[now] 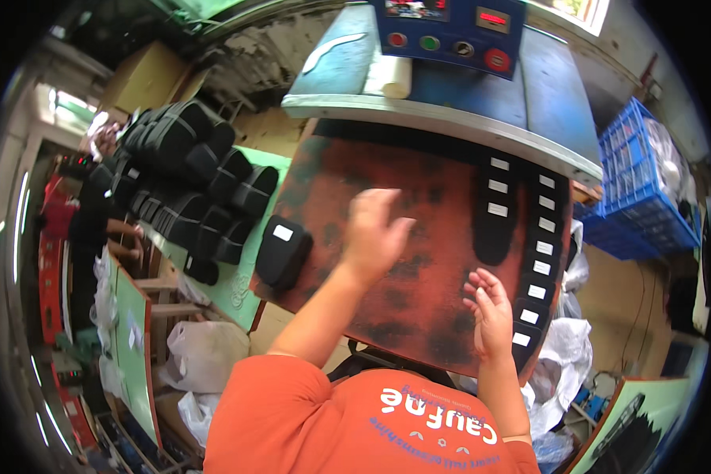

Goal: Applying small white rectangular labels or patches to black shoe components using a heat press machine.

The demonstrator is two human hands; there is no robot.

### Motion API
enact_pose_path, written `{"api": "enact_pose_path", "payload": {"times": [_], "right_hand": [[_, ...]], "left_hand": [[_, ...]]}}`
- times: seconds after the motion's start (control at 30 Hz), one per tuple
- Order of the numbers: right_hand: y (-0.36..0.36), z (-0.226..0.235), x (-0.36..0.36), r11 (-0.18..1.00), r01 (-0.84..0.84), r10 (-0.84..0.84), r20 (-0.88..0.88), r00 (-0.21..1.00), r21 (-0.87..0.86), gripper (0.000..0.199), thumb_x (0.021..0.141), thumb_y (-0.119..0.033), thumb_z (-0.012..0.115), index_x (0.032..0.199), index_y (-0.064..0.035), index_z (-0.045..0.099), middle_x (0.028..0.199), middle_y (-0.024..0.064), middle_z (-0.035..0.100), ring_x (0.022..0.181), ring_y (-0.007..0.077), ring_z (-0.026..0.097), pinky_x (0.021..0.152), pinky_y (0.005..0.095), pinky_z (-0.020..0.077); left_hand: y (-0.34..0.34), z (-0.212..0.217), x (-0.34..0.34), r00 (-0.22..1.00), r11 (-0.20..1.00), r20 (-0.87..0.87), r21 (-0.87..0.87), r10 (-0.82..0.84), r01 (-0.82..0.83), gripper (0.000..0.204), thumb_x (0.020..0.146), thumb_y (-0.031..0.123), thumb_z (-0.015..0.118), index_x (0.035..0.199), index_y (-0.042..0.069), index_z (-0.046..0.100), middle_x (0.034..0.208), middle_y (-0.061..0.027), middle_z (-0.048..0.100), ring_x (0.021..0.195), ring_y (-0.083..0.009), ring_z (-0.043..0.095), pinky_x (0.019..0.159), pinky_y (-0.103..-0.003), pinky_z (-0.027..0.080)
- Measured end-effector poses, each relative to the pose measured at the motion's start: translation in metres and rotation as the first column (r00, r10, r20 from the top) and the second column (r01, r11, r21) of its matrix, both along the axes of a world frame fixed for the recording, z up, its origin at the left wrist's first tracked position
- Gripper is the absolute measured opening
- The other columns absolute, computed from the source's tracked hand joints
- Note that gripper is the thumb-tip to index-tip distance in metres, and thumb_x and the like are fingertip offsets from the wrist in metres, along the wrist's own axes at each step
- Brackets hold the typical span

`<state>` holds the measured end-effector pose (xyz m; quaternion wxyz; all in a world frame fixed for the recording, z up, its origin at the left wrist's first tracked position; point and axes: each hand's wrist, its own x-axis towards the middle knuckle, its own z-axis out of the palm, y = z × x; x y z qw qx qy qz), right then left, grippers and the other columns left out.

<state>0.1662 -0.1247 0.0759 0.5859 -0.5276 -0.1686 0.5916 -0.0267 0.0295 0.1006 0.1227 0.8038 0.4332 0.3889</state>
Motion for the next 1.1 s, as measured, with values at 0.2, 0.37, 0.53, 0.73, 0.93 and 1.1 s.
{"api": "enact_pose_path", "payload": {"times": [0.2,0.37,0.53,0.73,0.93,1.1], "right_hand": [[0.014,-0.004,-0.065,0.938,-0.345,0.346,-0.052,0.937,0.030,0.025,0.088,-0.008,0.054,0.112,-0.0054,0.054,0.105,0.0035,0.058,0.096,0.0094,0.053,0.082,0.0230,0.0420],[0.042,-0.014,-0.131,0.734,-0.677,0.676,0.048,0.736,0.048,0.036,0.086,-0.011,0.057,0.120,-0.0033,0.048,0.114,0.0103,0.055,0.109,0.0182,0.050,0.095,0.0308,0.0384],[0.055,-0.063,-0.167,0.904,-0.339,0.402,-0.249,0.881,0.262,0.077,0.070,-0.037,0.076,0.126,0.0034,0.041,0.122,0.0145,0.049,0.114,0.0211,0.048,0.097,0.0347,0.0387],[0.057,-0.039,-0.115,0.867,-0.382,0.496,-0.489,0.718,0.319,0.078,0.067,-0.036,0.077,0.126,-0.0010,0.042,0.117,0.0106,0.054,0.107,0.0203,0.054,0.091,0.0338,0.0455],[0.031,-0.028,-0.073,0.913,-0.203,0.367,-0.493,0.789,0.355,0.079,0.066,-0.038,0.077,0.126,-0.0005,0.041,0.118,0.0108,0.053,0.106,0.0200,0.055,0.091,0.0334,0.0462],[-0.017,-0.015,-0.007,0.958,0.022,0.143,-0.541,0.829,0.286,0.075,0.069,-0.034,0.074,0.127,0.0006,0.040,0.118,0.0124,0.054,0.106,0.0232,0.056,0.091,0.0363,0.0465]], "left_hand": [[-0.015,-0.011,-0.223,0.769,0.517,-0.181,-0.645,0.613,-0.564,0.072,0.066,0.020,0.077,0.123,-0.007,0.043,0.119,-0.0212,0.052,0.110,-0.0309,0.051,0.095,-0.036,0.039],[-0.037,-0.039,-0.212,0.870,0.573,-0.125,-0.707,0.476,-0.415,0.082,0.063,0.012,0.079,0.129,-0.008,0.034,0.119,-0.0173,0.052,0.108,-0.0230,0.053,0.092,-0.032,0.043],[-0.065,-0.025,-0.143,0.612,0.482,0.636,-0.766,0.470,0.426,0.059,0.078,0.018,0.069,0.125,-0.001,0.039,0.116,-0.0120,0.052,0.107,-0.0214,0.051,0.093,-0.034,0.042],[-0.081,-0.005,-0.088,0.986,0.926,-0.135,-0.351,0.097,-0.139,0.055,0.081,0.028,0.066,0.124,0.002,0.045,0.102,-0.0107,0.054,0.094,-0.0251,0.052,0.092,-0.033,0.038],[-0.066,0.020,-0.029,0.999,0.999,0.048,0.025,-0.021,0.020,0.024,0.068,0.007,0.075,0.084,-0.001,0.060,0.081,-0.0092,0.056,0.069,-0.0230,0.054,0.061,-0.034,0.045],[-0.047,0.013,0.021,0.619,0.643,0.706,-0.658,0.345,0.391,0.007,0.088,0.007,0.055,0.092,0.002,0.057,0.069,0.0022,0.055,0.055,-0.0021,0.045,0.049,-0.018,0.037]]}}
